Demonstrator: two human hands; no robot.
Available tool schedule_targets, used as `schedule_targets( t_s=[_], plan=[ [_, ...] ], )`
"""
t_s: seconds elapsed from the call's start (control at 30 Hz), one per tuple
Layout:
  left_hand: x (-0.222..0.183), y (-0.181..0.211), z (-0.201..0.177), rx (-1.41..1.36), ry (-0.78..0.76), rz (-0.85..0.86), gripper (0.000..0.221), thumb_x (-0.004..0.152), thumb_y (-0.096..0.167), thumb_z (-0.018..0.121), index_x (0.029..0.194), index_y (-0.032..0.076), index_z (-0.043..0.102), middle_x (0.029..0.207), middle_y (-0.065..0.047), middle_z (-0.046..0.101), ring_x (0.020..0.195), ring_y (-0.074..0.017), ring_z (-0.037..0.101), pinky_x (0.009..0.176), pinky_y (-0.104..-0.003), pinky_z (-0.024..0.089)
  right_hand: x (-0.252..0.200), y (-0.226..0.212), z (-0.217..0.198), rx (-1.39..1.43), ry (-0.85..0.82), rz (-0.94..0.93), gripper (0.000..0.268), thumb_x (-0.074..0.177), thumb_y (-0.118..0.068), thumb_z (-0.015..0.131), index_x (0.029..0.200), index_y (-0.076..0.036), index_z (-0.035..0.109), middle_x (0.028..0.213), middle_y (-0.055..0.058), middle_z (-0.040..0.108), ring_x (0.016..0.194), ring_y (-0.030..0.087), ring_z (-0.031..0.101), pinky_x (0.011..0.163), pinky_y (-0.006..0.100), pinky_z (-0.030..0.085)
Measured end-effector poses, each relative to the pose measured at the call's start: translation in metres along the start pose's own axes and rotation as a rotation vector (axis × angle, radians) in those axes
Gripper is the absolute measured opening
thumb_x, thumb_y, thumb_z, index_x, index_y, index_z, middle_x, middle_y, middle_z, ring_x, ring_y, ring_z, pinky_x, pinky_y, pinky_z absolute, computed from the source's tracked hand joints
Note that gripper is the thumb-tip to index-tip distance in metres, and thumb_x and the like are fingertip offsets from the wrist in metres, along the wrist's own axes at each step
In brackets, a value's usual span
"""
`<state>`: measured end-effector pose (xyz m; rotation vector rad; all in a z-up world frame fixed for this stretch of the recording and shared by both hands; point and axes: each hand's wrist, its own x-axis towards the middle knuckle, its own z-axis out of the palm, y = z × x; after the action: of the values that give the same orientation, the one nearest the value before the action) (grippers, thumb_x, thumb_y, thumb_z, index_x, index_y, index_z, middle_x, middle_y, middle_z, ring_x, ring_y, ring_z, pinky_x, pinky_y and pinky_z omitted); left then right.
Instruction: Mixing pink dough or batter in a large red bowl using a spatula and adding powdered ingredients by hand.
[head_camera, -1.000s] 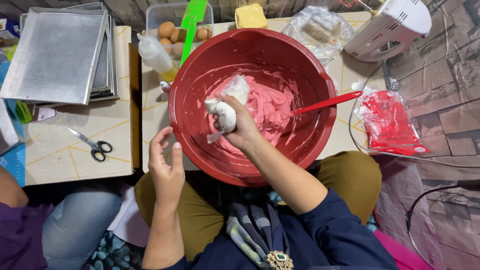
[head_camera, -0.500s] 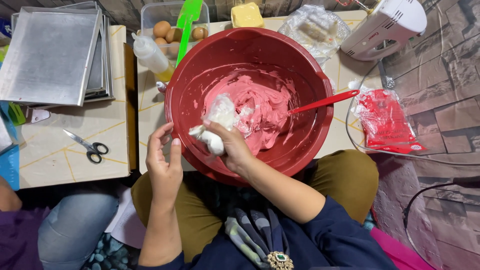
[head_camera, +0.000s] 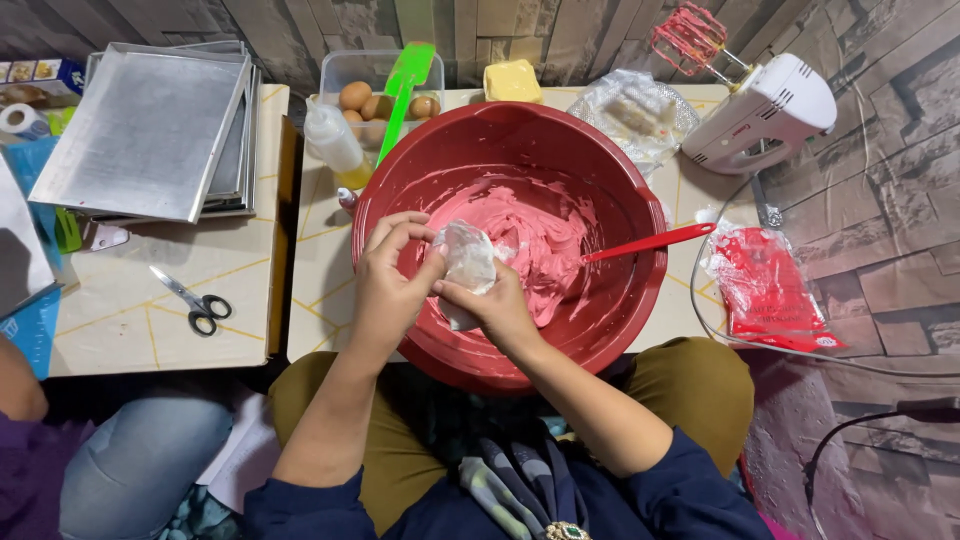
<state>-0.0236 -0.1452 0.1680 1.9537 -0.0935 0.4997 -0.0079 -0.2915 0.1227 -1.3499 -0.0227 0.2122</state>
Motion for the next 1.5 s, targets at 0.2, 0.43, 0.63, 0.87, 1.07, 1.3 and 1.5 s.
schedule_targets(
  t_s=[0.2, 0.43, 0.63, 0.87, 1.07, 1.3, 1.5],
  plan=[
    [0.036, -0.072, 0.033, -0.093, -0.025, -0.129, 0.005, 0.091, 0.017, 0.075, 0.091, 0.013, 0.071, 0.107, -0.002, 0.072, 0.103, -0.0202, 0.073, 0.078, -0.031, 0.06, 0.037, -0.022, -0.039, -0.319, -0.123, -0.165, 0.048, 0.065, -0.016, 0.097, 0.104, -0.004, 0.072, 0.082, 0.011, 0.071, 0.077, 0.018, 0.064, 0.064, 0.03, 0.054],
    [0.086, -0.062, 0.059, -0.223, -0.042, -0.128, 0.006, 0.092, 0.013, 0.069, 0.096, 0.013, 0.073, 0.097, -0.005, 0.075, 0.093, -0.0131, 0.069, 0.081, -0.034, 0.057, 0.09, -0.042, -0.085, -0.546, -0.22, -0.231, 0.06, 0.07, -0.021, 0.095, 0.123, -0.012, 0.069, 0.097, 0.012, 0.073, 0.088, 0.022, 0.067, 0.075, 0.036, 0.055],
    [0.115, -0.038, 0.077, -0.288, -0.09, -0.038, 0.008, 0.094, 0.014, 0.064, 0.099, 0.014, 0.069, 0.089, -0.004, 0.073, 0.084, -0.0134, 0.07, 0.075, -0.033, 0.059, 0.1, -0.045, -0.097, -0.564, -0.177, -0.297, 0.064, 0.07, -0.02, 0.096, 0.128, -0.015, 0.068, 0.101, 0.011, 0.071, 0.093, 0.02, 0.065, 0.079, 0.035, 0.054],
    [0.128, -0.024, 0.082, -0.163, -0.118, 0.243, 0.004, 0.094, 0.012, 0.062, 0.097, 0.013, 0.066, 0.089, -0.008, 0.069, 0.087, -0.0266, 0.07, 0.08, -0.037, 0.057, 0.111, -0.057, -0.101, -0.564, -0.136, -0.534, 0.059, 0.079, -0.019, 0.094, 0.127, -0.008, 0.062, 0.114, 0.014, 0.067, 0.108, 0.031, 0.069, 0.095, 0.042, 0.056],
    [0.131, -0.023, 0.076, -0.068, -0.062, 0.346, 0.005, 0.089, 0.006, 0.06, 0.094, 0.007, 0.061, 0.086, -0.009, 0.062, 0.078, -0.0255, 0.062, 0.072, -0.037, 0.052, 0.113, -0.087, -0.079, -0.901, -0.034, -0.874, 0.029, 0.085, -0.019, 0.084, 0.105, -0.005, 0.067, 0.096, 0.007, 0.061, 0.088, 0.024, 0.061, 0.08, 0.035, 0.051],
    [0.127, -0.031, 0.067, -0.052, -0.027, 0.325, 0.008, 0.086, 0.002, 0.059, 0.094, 0.003, 0.059, 0.087, -0.007, 0.061, 0.07, -0.0188, 0.056, 0.064, -0.031, 0.048, 0.133, -0.086, -0.076, -1.091, -0.091, -0.945, 0.008, 0.087, -0.005, 0.075, 0.086, -0.004, 0.067, 0.084, 0.002, 0.061, 0.076, 0.018, 0.053, 0.086, 0.032, 0.039],
    [0.089, -0.038, 0.007, -0.002, 0.132, 0.22, 0.023, 0.096, 0.009, 0.061, 0.118, 0.003, 0.059, 0.118, -0.01, 0.068, 0.109, -0.0251, 0.065, 0.097, -0.037, 0.05, 0.187, -0.126, -0.081, -1.123, -0.089, -0.963, 0.011, 0.086, 0.005, 0.072, 0.078, 0.0, 0.067, 0.078, 0.008, 0.064, 0.065, 0.016, 0.055, 0.059, 0.027, 0.051]
  ],
)
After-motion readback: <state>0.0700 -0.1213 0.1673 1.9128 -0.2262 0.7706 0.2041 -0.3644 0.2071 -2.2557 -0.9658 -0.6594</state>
